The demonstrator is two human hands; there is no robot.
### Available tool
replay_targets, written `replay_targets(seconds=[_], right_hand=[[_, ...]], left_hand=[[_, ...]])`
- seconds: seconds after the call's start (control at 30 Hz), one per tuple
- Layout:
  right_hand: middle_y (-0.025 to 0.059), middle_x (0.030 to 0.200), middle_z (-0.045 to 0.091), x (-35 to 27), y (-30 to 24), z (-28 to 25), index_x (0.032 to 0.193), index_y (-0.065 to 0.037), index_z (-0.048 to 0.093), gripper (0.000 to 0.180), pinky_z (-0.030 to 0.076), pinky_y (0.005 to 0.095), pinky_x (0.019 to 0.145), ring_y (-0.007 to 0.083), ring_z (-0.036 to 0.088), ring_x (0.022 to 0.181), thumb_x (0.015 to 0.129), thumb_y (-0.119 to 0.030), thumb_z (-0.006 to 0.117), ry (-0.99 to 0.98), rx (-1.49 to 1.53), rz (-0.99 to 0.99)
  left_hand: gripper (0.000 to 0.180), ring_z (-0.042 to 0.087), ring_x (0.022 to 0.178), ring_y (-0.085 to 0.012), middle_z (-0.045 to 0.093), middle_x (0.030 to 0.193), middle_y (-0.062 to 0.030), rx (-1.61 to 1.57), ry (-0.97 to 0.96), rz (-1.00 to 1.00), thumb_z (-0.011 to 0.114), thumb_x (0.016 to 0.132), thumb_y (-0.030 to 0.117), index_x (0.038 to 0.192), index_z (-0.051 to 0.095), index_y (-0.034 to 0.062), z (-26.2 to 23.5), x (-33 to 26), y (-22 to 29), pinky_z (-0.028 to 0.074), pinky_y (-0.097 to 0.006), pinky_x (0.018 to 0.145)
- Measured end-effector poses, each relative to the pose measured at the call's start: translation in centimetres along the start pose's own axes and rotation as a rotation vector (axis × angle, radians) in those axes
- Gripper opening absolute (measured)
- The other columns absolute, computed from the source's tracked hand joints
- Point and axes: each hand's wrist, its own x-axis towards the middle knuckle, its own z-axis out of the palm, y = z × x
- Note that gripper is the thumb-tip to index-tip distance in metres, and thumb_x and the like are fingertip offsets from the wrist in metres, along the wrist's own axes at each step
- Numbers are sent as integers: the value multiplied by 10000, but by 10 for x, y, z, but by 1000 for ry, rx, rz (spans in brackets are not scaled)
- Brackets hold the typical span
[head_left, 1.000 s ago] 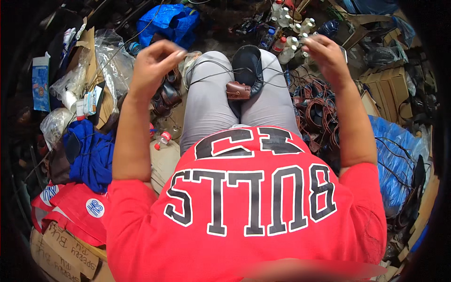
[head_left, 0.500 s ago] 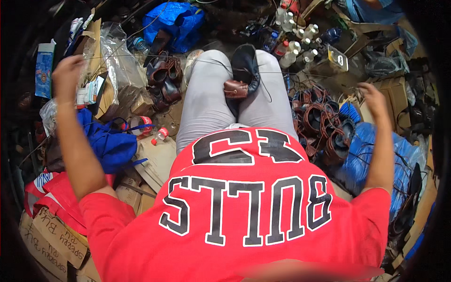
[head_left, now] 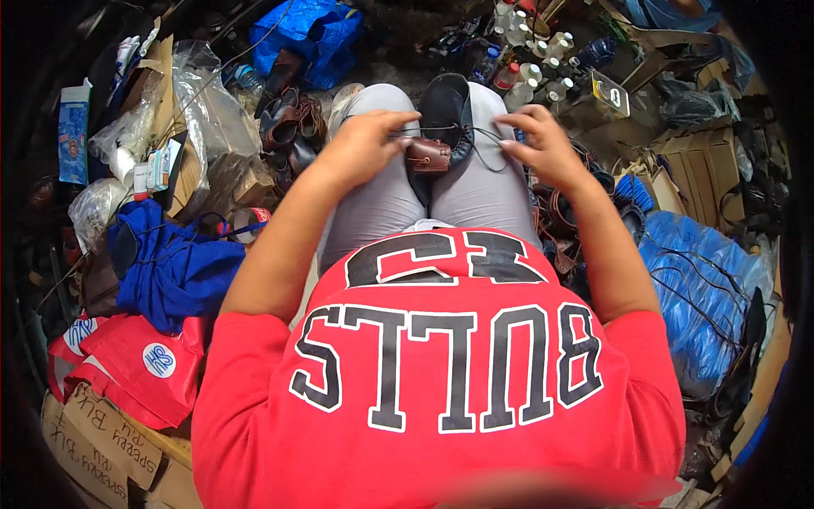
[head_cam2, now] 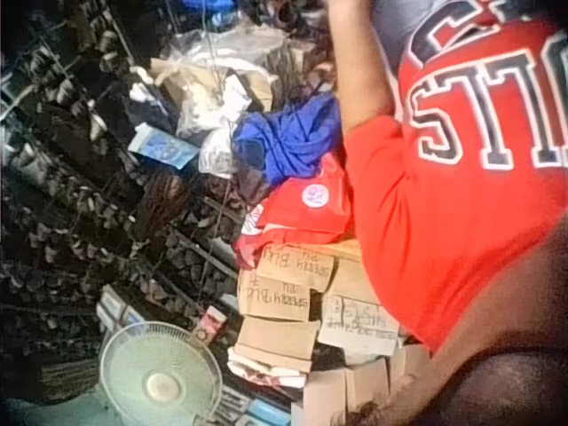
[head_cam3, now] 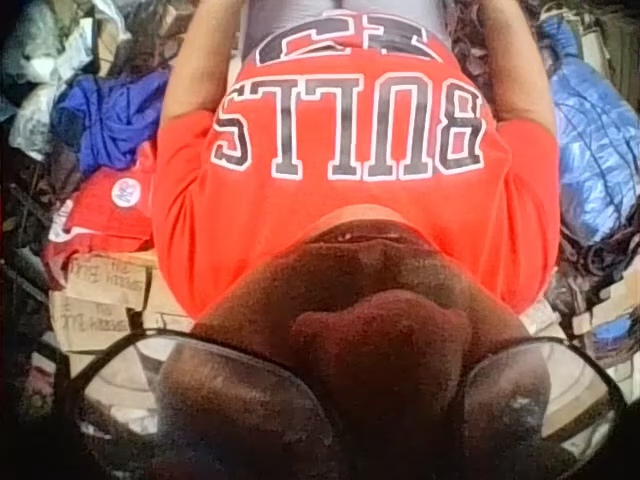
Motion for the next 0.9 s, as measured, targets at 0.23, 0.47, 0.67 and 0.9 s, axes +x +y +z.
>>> replay_targets(seconds=[0.23,0.47,0.67,0.9], right_hand=[[-51,753,448,10,18,-4,802,-69,535,181,359,222,638,63,420,717,881,-212,613,-131,375,229],[-63,712,410,-62,128,-94,764,-85,508,245,325,225,623,62,370,691,900,-264,606,187,360,567],[128,1017,593,-41,109,-75,1144,-77,630,294,404,312,895,236,537,1024,872,-109,527,79,-162,268],[60,830,610,57,-11,-12,829,-21,645,106,475,288,693,169,599,781,738,33,651,-98,-1,-163]], left_hand=[[266,439,616,-68,506,640,27,-168,59,-331,646,853,264,729,621,29,-31,-14,-26,358,-252,548],[230,460,684,-49,561,715,37,-423,353,-496,622,885,244,785,625,36,-125,-106,-158,355,-209,652],[401,511,1175,-208,583,1239,-123,-32,369,-375,622,856,201,1218,579,31,-77,-15,-59,369,-312,1000],[332,573,1049,-264,608,1135,-108,-40,-69,61,739,752,202,1029,643,44,9,79,18,436,-338,897]])
